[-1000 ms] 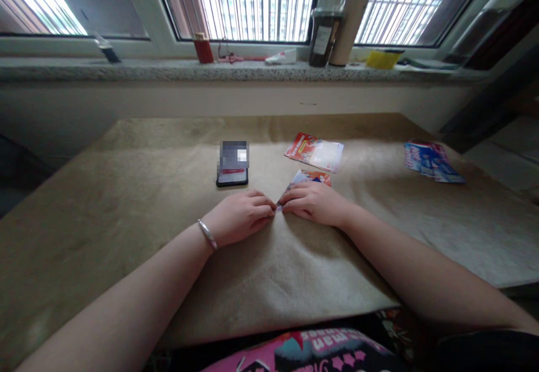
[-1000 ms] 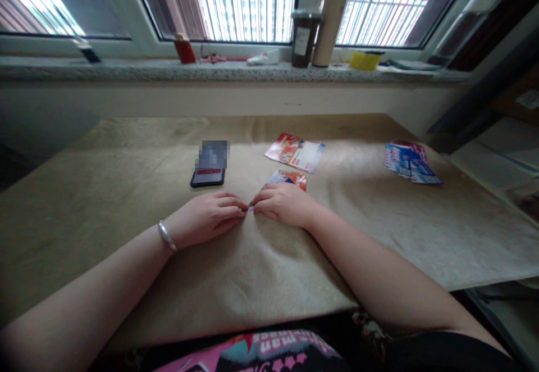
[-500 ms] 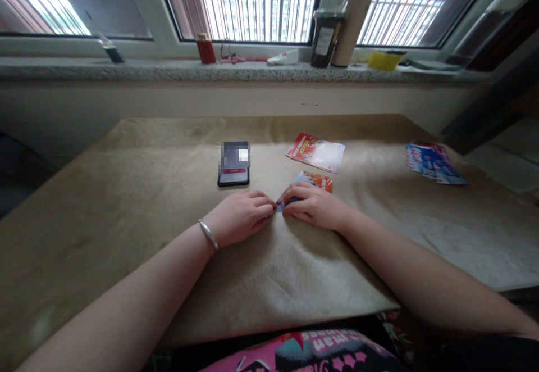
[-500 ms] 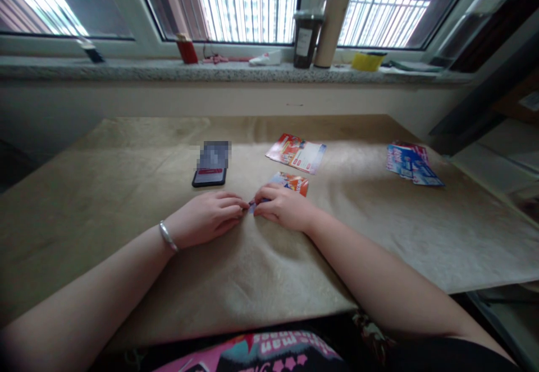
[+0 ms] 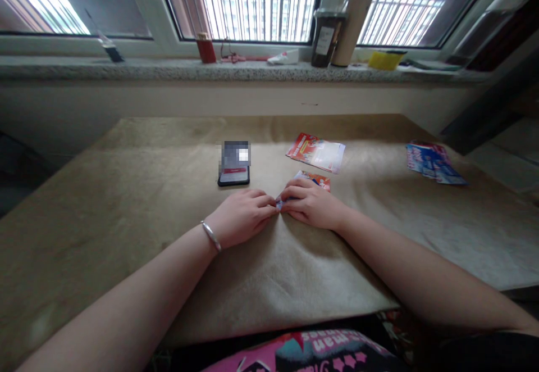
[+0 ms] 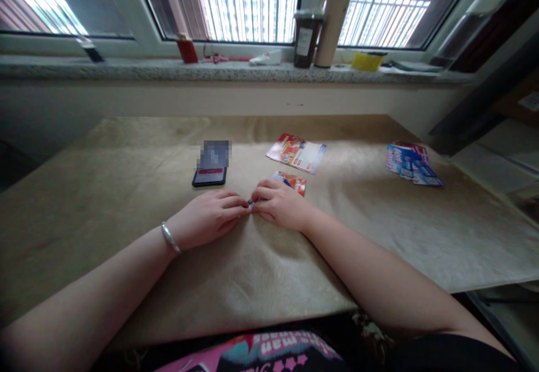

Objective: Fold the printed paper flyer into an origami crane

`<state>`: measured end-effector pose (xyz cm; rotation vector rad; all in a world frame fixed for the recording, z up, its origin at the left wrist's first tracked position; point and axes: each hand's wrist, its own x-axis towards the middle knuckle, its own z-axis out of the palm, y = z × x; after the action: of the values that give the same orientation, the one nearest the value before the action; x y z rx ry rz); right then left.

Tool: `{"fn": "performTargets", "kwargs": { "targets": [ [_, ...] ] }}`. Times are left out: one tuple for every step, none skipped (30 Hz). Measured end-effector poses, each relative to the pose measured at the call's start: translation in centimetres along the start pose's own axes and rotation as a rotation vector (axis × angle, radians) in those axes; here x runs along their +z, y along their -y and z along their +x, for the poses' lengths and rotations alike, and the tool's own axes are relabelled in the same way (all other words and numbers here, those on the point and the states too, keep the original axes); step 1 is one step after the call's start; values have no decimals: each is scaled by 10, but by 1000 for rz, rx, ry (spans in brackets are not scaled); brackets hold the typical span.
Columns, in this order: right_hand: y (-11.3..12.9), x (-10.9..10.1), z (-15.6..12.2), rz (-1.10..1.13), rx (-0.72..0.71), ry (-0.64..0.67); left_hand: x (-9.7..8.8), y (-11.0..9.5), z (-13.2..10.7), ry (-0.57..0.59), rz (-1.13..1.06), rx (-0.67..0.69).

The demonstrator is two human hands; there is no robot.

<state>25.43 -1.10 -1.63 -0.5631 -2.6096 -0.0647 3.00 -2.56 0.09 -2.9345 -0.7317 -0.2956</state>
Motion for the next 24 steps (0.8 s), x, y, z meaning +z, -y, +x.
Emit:
{"fn": "performTargets", "kwargs": {
  "targets": [
    [0,-1,0,-24,4,6,0,0,0,-2,0,4],
    [0,-2,0,-45,9,12,1,0,0,-4,-4,8],
    [0,-2,0,-59,13,19,1,1,0,-5,-11,11],
    [-1,-3,-1,-67,16,27,1,1,0,-5,-20,11],
    [-1,-3,-1,-68,19,36,2,1,0,-5,-30,9],
    [-2,-4,-2,-62,20,45,2,2,-1,-4,-40,6],
    [-3,-4,-2,-51,18,55,2,2,-1,-2,-49,2],
    [-4,-5,-3,-41,18,63,2,2,-1,-1,-56,-1],
    [-5,-6,-4,-32,18,71,2,2,-1,-1,-63,-3],
    [-6,-6,-4,-26,18,82,2,2,0,-1,-69,-3],
    [-7,-7,-5,-22,19,91,2,2,0,-1,-75,-3],
    [-7,-8,-5,-21,21,98,2,2,0,1,-80,-4],
    [-7,-8,-5,-23,23,103,2,2,0,3,-82,-4],
    [-7,-8,-6,-25,25,102,2,2,1,5,-83,-5],
    [-6,-8,-6,-26,25,97,1,3,1,8,-81,-7],
    [-6,-7,-6,-25,25,88,1,3,1,11,-76,-10],
    [-5,-5,-5,-19,22,76,0,3,0,13,-68,-16],
    [-5,-3,-5,-12,18,64,0,4,0,15,-58,-24],
    [-4,-1,-4,-4,16,48,0,5,-1,17,-48,-34],
    [-3,1,-3,1,17,32,-1,5,-1,22,-41,-43],
    [-3,2,-3,3,21,19,0,6,-2,25,-40,-47],
    [-2,3,-2,2,26,9,0,6,-3,26,-42,-47],
    [-1,4,-1,-1,32,6,0,7,-3,28,-46,-43],
    [0,4,-1,-6,38,8,1,6,-3,31,-48,-38]
  ]
}}
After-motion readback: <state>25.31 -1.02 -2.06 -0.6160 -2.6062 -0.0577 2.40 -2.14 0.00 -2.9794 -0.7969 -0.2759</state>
